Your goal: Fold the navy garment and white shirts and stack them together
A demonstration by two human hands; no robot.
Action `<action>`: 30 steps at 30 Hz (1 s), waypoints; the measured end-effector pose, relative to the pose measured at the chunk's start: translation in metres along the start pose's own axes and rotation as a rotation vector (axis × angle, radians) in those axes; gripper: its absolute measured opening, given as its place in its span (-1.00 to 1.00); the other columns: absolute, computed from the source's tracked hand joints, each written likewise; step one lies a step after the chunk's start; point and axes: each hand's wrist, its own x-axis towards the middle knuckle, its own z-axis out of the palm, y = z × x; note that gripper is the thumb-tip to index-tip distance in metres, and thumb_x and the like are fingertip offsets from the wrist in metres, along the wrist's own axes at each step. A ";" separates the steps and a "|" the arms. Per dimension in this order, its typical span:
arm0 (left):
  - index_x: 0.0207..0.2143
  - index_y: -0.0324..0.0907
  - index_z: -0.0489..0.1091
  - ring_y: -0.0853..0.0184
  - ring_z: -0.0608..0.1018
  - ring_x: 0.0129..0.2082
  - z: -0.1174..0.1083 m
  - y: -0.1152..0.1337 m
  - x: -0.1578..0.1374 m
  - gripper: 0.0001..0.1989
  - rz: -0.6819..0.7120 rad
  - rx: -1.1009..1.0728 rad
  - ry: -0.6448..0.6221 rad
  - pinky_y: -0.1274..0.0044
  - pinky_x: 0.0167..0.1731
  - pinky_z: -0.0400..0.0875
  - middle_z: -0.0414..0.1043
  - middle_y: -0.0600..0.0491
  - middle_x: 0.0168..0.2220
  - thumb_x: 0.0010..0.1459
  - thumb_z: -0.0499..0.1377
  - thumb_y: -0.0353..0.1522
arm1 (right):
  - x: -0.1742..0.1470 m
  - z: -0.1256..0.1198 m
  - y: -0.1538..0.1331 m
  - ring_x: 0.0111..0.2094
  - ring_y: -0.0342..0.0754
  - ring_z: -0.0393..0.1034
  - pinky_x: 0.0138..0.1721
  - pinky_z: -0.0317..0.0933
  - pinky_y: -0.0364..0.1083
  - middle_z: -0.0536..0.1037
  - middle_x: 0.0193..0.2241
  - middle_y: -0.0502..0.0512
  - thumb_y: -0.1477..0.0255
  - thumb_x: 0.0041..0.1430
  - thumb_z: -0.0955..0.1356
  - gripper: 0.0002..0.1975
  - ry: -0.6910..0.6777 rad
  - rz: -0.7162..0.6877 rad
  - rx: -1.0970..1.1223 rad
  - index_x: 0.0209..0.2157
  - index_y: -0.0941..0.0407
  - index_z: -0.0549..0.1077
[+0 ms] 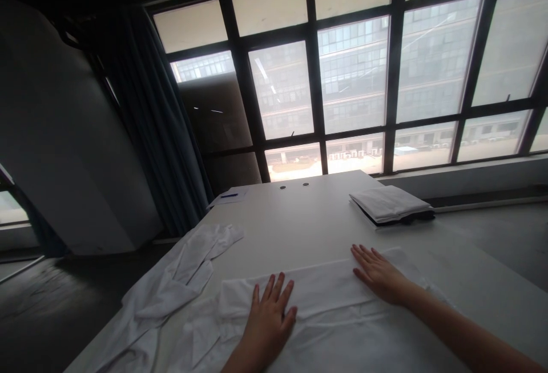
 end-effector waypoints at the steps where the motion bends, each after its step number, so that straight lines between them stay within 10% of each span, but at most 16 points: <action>1: 0.43 0.23 -0.10 0.06 -0.15 0.47 -0.001 0.001 0.000 -0.41 -0.012 0.001 -0.006 -0.06 0.34 -0.29 -0.30 0.19 0.47 0.39 -0.12 -0.03 | -0.002 0.000 0.014 0.43 0.15 -0.09 0.39 -0.15 0.22 0.07 0.42 0.17 0.04 0.43 0.04 -0.32 0.003 0.043 -0.036 0.41 0.12 0.09; 8: 0.43 0.13 -0.02 -0.05 -0.05 0.45 -0.011 -0.029 -0.002 -0.30 -0.133 0.053 -0.012 -0.09 0.30 -0.14 -0.15 0.06 0.47 0.34 -0.16 0.14 | -0.033 -0.014 0.059 0.14 0.31 0.36 0.10 0.22 0.24 0.46 0.14 0.48 0.35 0.36 0.14 -0.51 0.369 0.488 -0.388 0.16 0.30 0.40; 11: 0.36 -0.06 0.21 -0.05 0.17 0.37 -0.020 -0.063 -0.007 -0.36 -0.255 0.183 0.110 0.05 0.25 0.08 0.15 -0.11 0.38 0.38 -0.13 0.02 | -0.044 -0.021 0.060 -0.16 0.28 0.50 -0.17 0.31 0.19 0.57 -0.15 0.48 0.34 0.37 0.14 -0.59 0.308 0.623 -0.394 -0.13 0.29 0.51; 19: -0.08 -0.18 0.47 0.05 0.51 -0.09 -0.042 -0.114 -0.020 -0.59 -0.526 0.406 0.269 0.36 -0.15 0.36 0.49 -0.15 -0.11 0.41 -0.12 -0.22 | -0.042 -0.032 0.058 -0.22 0.21 0.54 -0.24 0.29 0.11 0.60 -0.27 0.40 0.42 0.39 0.09 -0.65 0.258 0.585 -0.233 -0.24 0.18 0.46; 30: -0.10 -0.22 0.42 0.10 0.53 -0.07 -0.016 -0.133 -0.012 -0.62 -0.539 0.334 0.266 0.42 -0.12 0.31 0.51 -0.13 -0.11 0.40 -0.11 -0.21 | -0.040 -0.029 0.072 -0.26 0.20 0.59 -0.26 0.31 0.09 0.62 -0.29 0.32 0.28 0.45 0.01 -0.58 0.071 0.661 -0.036 -0.18 0.10 0.40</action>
